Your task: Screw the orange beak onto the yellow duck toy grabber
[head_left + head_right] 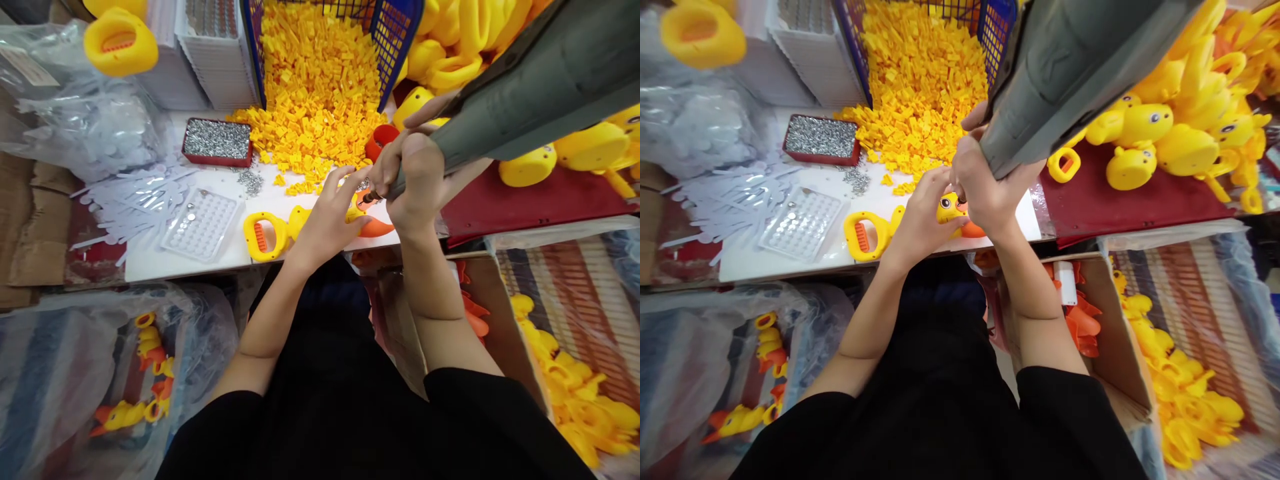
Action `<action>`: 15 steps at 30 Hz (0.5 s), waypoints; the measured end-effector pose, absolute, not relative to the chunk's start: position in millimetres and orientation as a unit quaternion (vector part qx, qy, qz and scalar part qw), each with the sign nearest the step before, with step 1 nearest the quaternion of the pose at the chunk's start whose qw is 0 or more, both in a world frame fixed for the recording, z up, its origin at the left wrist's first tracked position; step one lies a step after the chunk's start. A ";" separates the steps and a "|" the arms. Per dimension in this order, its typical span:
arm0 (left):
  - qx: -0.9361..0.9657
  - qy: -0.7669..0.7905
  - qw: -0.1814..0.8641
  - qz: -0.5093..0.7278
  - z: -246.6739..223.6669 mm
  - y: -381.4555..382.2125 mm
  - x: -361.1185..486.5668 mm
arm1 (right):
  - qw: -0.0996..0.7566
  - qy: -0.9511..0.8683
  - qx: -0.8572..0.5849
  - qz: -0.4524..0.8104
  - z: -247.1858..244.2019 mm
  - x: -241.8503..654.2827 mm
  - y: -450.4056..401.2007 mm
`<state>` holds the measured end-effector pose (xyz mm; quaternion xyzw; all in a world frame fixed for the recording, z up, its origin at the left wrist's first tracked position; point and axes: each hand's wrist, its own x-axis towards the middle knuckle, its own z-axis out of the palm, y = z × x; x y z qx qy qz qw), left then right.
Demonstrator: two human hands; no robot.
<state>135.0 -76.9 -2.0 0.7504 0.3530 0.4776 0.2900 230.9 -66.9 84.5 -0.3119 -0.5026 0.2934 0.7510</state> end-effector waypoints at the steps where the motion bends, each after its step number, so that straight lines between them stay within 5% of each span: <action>1: 0.747 0.358 0.291 0.479 -2.9 -76.8 135.7 | 0.750 -0.502 -0.308 0.300 84.1 232.7 -65.5; 9: 0.753 0.374 0.272 0.469 -7.7 -73.9 134.7 | 0.706 -0.532 -0.303 0.356 87.0 241.9 -60.7; 15: 0.796 0.375 0.243 0.409 4.2 -87.0 128.0 | 0.806 -0.400 -0.329 0.288 98.3 257.9 -59.6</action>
